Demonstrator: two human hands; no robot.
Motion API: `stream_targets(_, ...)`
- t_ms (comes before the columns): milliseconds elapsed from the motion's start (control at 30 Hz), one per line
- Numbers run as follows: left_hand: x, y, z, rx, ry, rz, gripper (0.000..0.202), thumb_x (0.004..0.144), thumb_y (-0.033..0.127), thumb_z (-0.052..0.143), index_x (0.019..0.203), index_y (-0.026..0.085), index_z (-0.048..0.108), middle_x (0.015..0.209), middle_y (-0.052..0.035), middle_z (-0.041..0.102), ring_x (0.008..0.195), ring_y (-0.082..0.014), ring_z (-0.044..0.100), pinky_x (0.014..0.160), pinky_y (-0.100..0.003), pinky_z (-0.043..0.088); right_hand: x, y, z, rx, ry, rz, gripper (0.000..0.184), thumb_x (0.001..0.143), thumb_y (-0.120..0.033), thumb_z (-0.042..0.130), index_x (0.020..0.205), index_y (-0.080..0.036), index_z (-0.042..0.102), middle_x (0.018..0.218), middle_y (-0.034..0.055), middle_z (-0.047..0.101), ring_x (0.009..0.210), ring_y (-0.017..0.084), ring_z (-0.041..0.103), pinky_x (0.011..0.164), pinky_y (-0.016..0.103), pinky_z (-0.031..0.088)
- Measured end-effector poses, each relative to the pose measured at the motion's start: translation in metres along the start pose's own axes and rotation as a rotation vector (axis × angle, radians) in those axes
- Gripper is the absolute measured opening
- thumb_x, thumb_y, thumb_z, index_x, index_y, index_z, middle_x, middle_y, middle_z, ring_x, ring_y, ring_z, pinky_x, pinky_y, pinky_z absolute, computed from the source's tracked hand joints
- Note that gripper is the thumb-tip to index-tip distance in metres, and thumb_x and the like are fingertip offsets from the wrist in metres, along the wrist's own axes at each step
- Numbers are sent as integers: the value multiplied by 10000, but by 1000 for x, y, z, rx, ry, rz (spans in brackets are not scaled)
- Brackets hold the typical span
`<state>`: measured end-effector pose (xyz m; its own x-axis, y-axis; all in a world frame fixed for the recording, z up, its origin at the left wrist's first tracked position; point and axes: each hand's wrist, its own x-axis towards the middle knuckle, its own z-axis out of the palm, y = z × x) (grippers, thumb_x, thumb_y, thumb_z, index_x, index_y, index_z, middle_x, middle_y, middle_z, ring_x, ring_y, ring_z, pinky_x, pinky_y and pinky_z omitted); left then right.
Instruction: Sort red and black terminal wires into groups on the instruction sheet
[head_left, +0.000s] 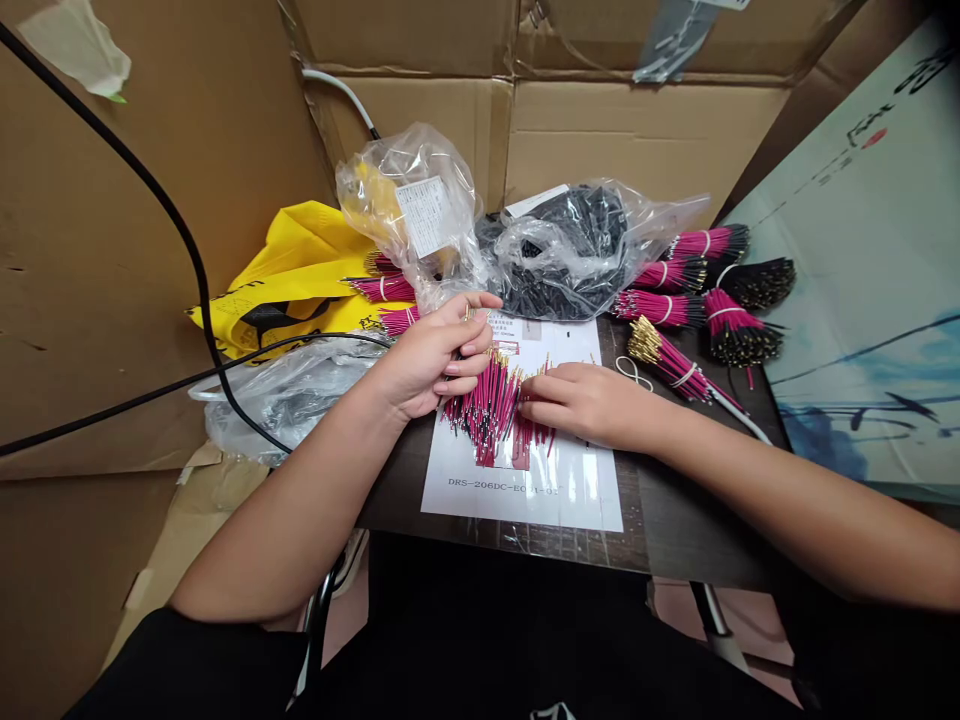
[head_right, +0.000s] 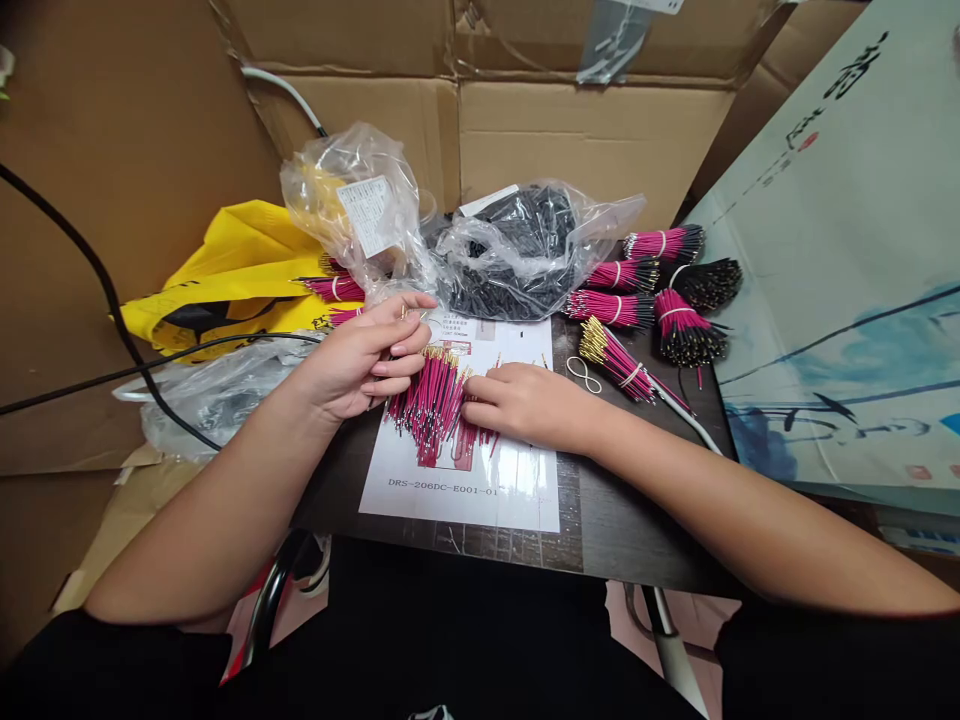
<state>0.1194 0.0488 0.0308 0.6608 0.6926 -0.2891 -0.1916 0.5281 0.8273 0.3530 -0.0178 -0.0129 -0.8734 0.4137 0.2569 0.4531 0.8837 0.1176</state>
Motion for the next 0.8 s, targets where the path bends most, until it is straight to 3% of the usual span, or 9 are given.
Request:
stream_targets(300, 0, 1, 0, -10, 19, -22, 43, 1006, 189, 514, 1018, 229, 521, 634, 89, 347, 365, -29, 253, 300, -89, 161, 9, 13, 2, -16, -100, -26, 261, 1056, -183, 445, 1129, -179, 696, 997, 83, 645, 784, 176, 510, 696, 330, 393)
stream_targets(800, 2, -1, 0, -8, 11, -18, 63, 1009, 162, 481, 1016, 222, 500, 631, 89, 348, 369, -35, 257, 296, -96, 187, 17, 19, 2, -72, -56, -91, 236, 1047, -158, 470, 1153, -173, 681, 918, 59, 617, 759, 169, 497, 676, 333, 344)
